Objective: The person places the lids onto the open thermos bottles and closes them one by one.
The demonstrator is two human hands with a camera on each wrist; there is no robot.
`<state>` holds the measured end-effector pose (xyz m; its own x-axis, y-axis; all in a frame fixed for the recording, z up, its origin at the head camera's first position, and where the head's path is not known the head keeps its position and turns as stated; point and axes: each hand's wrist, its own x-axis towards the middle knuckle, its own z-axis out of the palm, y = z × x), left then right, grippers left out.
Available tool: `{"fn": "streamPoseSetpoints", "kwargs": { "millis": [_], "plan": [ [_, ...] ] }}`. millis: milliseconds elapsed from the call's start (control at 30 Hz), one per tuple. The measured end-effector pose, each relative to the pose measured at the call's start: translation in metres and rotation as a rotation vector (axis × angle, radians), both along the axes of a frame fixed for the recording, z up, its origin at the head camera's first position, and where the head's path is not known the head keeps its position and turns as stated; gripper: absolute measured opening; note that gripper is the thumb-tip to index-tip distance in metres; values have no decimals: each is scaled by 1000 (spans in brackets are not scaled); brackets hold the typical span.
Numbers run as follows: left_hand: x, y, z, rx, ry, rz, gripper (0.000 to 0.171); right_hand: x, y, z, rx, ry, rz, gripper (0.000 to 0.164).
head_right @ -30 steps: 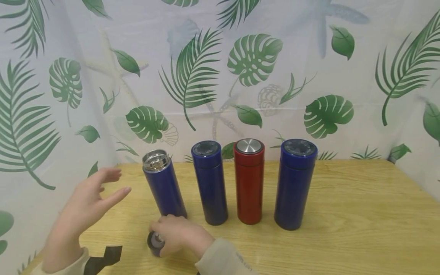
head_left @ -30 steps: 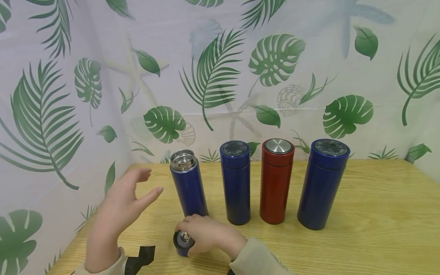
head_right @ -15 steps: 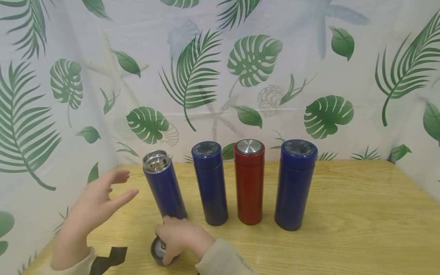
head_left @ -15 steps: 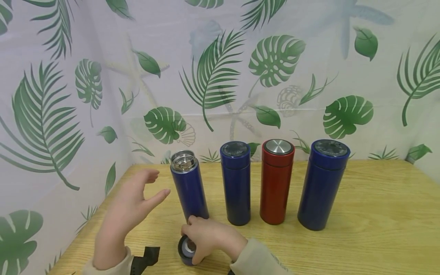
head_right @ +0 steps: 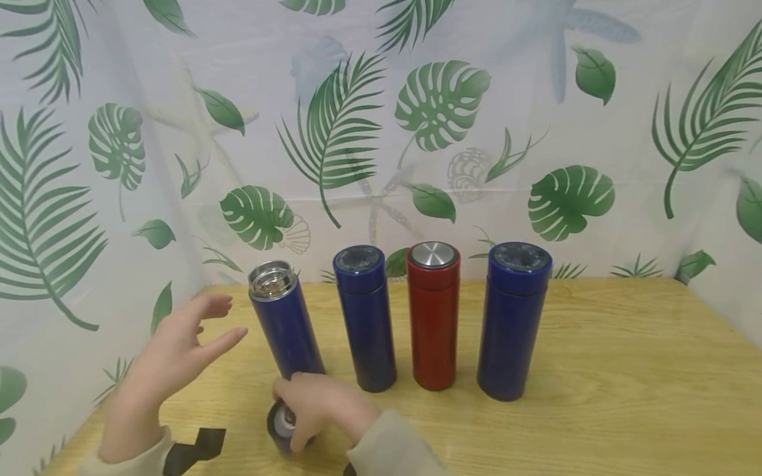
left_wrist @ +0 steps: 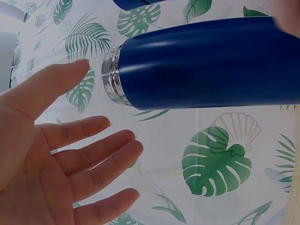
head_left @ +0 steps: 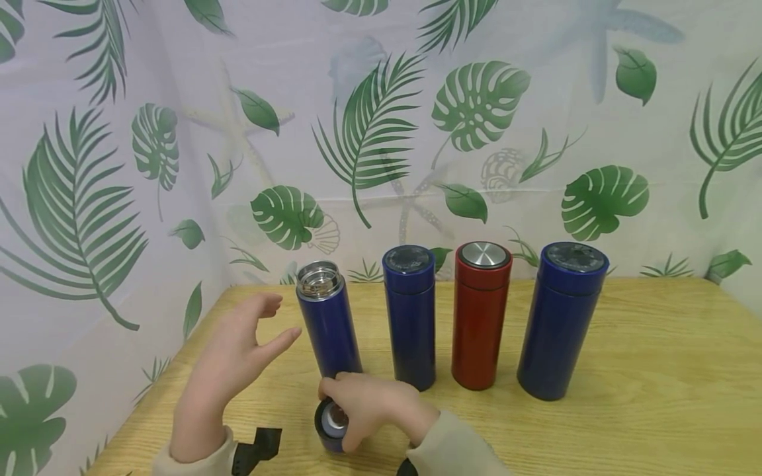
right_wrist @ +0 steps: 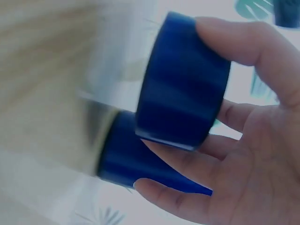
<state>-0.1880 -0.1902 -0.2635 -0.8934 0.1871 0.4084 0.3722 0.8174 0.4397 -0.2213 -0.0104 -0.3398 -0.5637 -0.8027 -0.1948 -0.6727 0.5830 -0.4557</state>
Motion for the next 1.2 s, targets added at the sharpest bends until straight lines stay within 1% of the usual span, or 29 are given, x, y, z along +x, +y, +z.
{"fn": "streamPoseSetpoints", "kwargs": {
  "millis": [167,300,600,700,833,933,1033,1100,1200],
  "plan": [
    [0,0,-1,12,-10,5,51,3,12,19,-105,5,-49,55],
    [0,2,-1,7,-6,14,51,8,20,34,-166,16,-85,55],
    [-2,5,-2,16,-9,13,50,16,40,58,-277,76,-162,59],
    [-4,6,-2,13,-8,15,51,16,46,63,-305,108,-182,61],
    [-6,6,-2,33,-13,17,53,15,54,67,-326,156,-192,62],
    [-8,7,0,72,-56,44,60,14,58,69,-360,178,-195,62],
    [-9,8,2,119,-109,90,69,14,60,70,-398,197,-197,63],
    [-9,9,4,148,-125,111,73,14,61,71,-417,209,-196,63],
    [-9,12,5,187,-130,122,75,14,61,72,-442,228,-190,64]
  ]
}}
